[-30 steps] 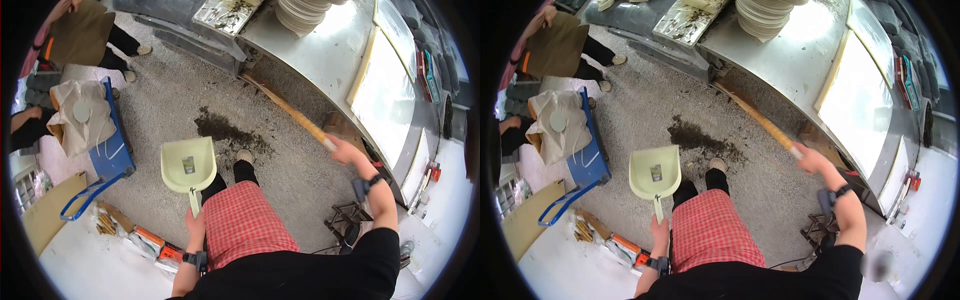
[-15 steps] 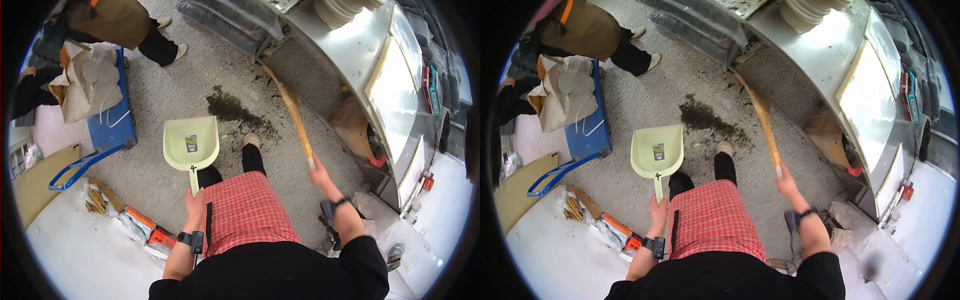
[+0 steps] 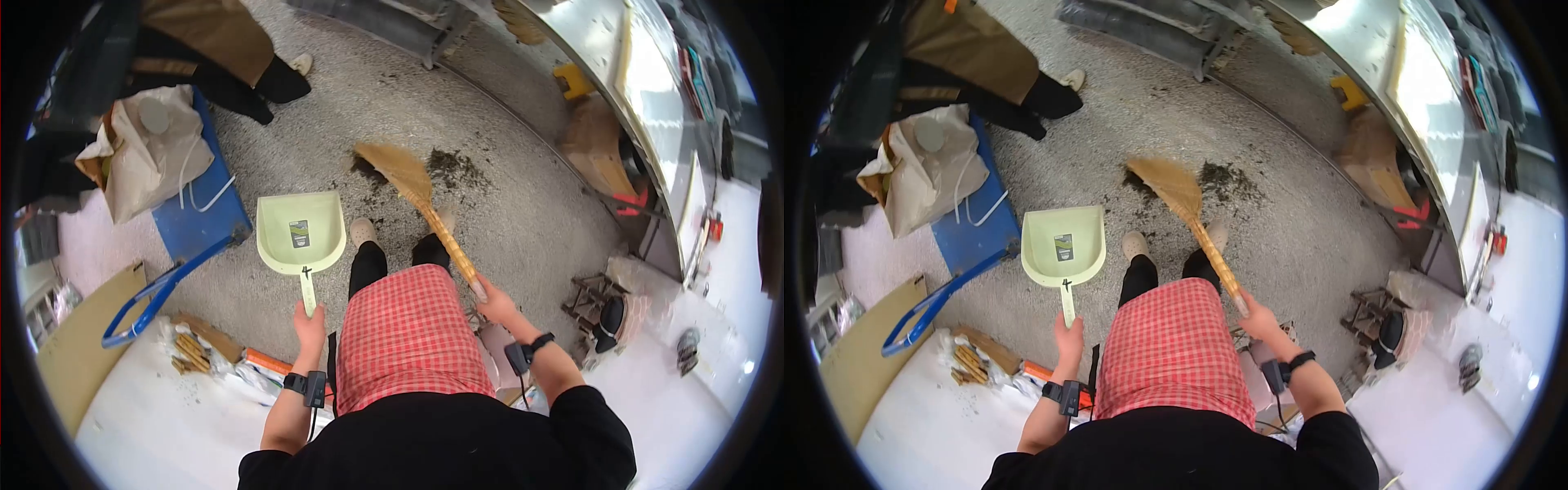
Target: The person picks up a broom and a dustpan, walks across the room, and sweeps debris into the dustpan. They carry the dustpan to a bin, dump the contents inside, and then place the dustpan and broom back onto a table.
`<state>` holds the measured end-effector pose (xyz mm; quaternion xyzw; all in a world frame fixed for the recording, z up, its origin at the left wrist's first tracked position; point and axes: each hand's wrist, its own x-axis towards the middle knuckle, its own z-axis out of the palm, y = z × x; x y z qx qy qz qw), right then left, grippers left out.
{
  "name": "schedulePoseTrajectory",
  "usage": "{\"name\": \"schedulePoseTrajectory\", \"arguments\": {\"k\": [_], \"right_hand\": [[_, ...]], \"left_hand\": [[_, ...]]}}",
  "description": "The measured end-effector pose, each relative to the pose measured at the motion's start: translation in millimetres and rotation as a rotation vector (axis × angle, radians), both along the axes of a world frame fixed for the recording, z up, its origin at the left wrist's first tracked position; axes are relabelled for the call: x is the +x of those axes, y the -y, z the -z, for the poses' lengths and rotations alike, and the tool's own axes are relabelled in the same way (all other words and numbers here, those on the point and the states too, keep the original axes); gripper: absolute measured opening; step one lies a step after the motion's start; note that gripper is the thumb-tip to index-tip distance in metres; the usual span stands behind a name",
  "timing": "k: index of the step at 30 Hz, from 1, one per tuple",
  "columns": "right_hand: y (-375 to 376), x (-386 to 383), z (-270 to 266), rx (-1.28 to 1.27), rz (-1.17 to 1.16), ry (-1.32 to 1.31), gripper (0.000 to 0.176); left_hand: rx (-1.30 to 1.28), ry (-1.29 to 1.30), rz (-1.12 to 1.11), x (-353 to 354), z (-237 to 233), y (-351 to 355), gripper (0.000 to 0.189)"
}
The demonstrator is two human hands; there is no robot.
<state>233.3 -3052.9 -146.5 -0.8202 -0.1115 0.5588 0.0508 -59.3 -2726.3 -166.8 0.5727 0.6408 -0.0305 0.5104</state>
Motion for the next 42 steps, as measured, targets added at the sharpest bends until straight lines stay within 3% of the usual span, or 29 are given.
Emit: {"name": "schedulePoseTrajectory", "arguments": {"k": [5, 9, 13, 16, 18, 22, 25, 28, 32, 33, 34, 37, 38, 42], "right_hand": [[68.1, -29.8, -51.0, 0.010, 0.191, 0.225, 0.079], [86.3, -0.6, 21.9, -0.104, 0.363, 0.337, 0.081], [57.3, 51.1, 116.8, 0.013, 0.738, 0.214, 0.084], [40.7, -9.1, 144.0, -0.037, 0.462, 0.252, 0.087], [29.0, -65.0, 124.0, -0.114, 0.309, 0.107, 0.091], [46.6, -187.4, 116.8, 0.046, 0.192, 0.116, 0.091], [62.5, -205.7, 54.7, 0.049, 0.372, -0.077, 0.088], [109.6, -225.3, 17.4, 0.116, 0.393, 0.139, 0.082], [173.0, -243.1, 10.4, 0.165, 0.382, 0.441, 0.082], [180.4, -235.4, 14.4, 0.094, 0.483, 0.386, 0.082], [184.4, -220.8, 23.9, 0.023, 0.580, 0.327, 0.081], [175.5, -160.4, 79.9, 0.133, 0.821, 0.220, 0.078], [157.1, -147.7, 112.9, 0.184, 0.993, 0.071, 0.078], [110.3, -239.0, 229.7, 0.243, 0.980, 0.131, 0.080]], "left_hand": [[-0.011, 0.077, 0.097, 10.1, 11.0, -11.2, 0.014], [-0.100, 0.114, 0.117, 13.2, 19.2, -12.4, 0.014], [-0.099, 0.094, 0.160, 0.5, 15.5, -10.3, 0.013], [-0.090, 0.103, 0.199, -30.1, 22.5, -11.9, 0.012], [-0.036, 0.041, 0.256, -37.4, 23.5, -3.8, 0.012], [-0.027, 0.094, 0.213, -68.9, 38.7, 18.2, 0.011], [-0.146, 0.184, 0.099, -75.4, 22.4, 50.3, 0.011], [-0.239, 0.236, 0.023, -97.1, 4.4, 69.3, 0.011], [-0.198, 0.262, 0.026, -144.5, -11.8, 82.7, 0.010], [-0.182, 0.245, 0.027, -156.2, -17.2, 81.9, 0.009], [-0.164, 0.226, 0.025, -167.3, -21.3, 81.1, 0.009], [-0.206, 0.213, -0.084, -197.2, -26.1, 74.4, 0.011], [-0.199, 0.182, -0.124, -215.3, -18.8, 69.7, 0.013], [-0.193, 0.163, -0.185, -257.5, 9.8, 52.9, 0.019]]}}
